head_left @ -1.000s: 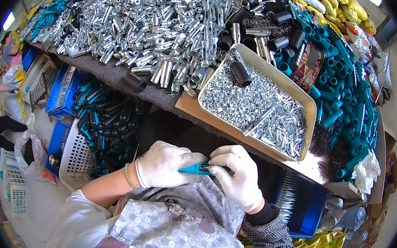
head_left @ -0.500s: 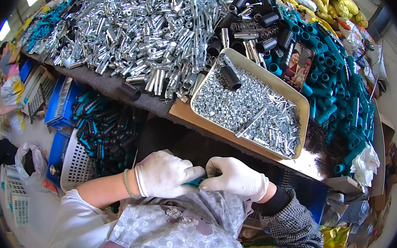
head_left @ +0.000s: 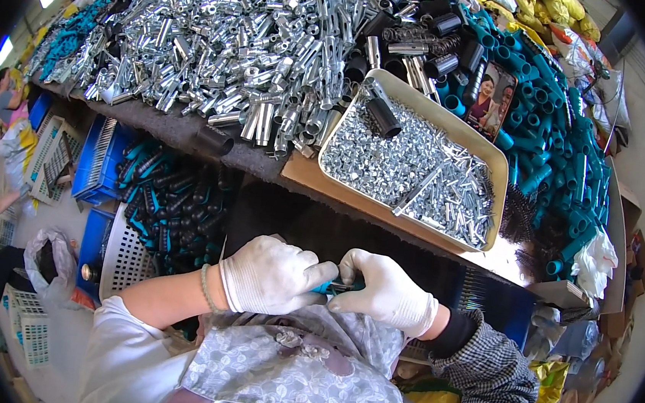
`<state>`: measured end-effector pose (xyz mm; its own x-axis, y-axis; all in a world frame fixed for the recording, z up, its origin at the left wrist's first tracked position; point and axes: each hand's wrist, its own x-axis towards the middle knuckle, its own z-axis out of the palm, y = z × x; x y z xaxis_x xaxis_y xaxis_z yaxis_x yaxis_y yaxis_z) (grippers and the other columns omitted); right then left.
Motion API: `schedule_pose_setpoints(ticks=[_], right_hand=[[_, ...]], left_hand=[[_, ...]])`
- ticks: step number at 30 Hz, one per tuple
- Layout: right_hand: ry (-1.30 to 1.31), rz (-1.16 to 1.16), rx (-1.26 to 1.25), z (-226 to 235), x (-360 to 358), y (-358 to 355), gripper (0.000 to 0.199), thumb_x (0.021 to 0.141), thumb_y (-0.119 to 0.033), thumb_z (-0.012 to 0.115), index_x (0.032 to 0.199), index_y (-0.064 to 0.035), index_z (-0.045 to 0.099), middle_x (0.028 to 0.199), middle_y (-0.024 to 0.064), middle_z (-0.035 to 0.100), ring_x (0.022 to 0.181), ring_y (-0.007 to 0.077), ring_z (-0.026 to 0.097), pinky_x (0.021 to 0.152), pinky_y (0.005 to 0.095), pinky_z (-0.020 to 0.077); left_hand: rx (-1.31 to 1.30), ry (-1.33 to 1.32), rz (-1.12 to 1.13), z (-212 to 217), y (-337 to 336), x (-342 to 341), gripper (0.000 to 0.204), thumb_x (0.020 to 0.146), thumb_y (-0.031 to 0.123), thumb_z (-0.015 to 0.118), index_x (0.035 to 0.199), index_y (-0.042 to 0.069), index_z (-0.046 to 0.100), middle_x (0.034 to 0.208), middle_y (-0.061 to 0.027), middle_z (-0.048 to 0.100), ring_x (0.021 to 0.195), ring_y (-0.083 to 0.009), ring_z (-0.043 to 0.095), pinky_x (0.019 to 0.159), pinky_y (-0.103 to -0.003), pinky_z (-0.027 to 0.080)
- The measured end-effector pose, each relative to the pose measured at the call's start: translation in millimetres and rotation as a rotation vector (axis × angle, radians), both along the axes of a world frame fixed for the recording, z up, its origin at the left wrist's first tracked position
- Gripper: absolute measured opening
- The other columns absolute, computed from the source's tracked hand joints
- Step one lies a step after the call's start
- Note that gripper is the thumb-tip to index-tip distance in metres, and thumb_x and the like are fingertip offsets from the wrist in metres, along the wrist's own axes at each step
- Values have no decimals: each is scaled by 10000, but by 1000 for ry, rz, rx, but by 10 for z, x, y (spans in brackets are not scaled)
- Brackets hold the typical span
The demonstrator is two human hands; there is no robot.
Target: Manual assembly of industrial hardware parts including metal sleeves, springs, and plastic handles at a factory workbench.
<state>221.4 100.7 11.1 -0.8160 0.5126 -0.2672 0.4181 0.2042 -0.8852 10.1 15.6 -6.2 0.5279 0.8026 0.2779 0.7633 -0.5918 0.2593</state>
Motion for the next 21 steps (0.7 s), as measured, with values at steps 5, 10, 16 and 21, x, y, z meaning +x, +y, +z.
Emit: schedule_pose_setpoints(ticks=[5, 10, 16, 21], right_hand=[[-41, -117, 30, -22, -50, -35, 328, 697, -183, 818, 786, -11, 554, 687, 128, 579, 640, 205, 569, 614, 358, 476], [-12, -168, 251, 43, -80, -13, 371, 702, -236, 850, 829, -18, 578, 742, 166, 614, 692, 309, 632, 672, 374, 513], [272, -386, 708, 396, -10, 687, 119, 878, -146, 686, 931, -39, 699, 839, 127, 684, 768, 314, 668, 713, 356, 527], [-202, -356, 1069, 25, -39, 1292, 223, 775, -272, 750, 850, -63, 724, 859, 144, 684, 833, 351, 655, 766, 453, 507]], left_hand=[[-39, 17, 17, 19, -11, 27, 311, 856, 359, 691, 1047, 120, 629, 697, -44, 594, 615, -209, 656, 541, -354, 522], [-56, -28, 49, 84, 62, -12, 272, 829, 263, 678, 1051, 116, 623, 785, -61, 603, 725, -234, 660, 615, -368, 539], [24, -237, 226, 94, 45, -139, 376, 721, 159, 759, 1084, 92, 688, 961, -101, 670, 821, -299, 669, 704, -387, 553], [-137, -435, 263, 5, -45, 4, 405, 758, 156, 781, 1137, 76, 662, 958, -107, 675, 858, -311, 680, 740, -384, 560]])
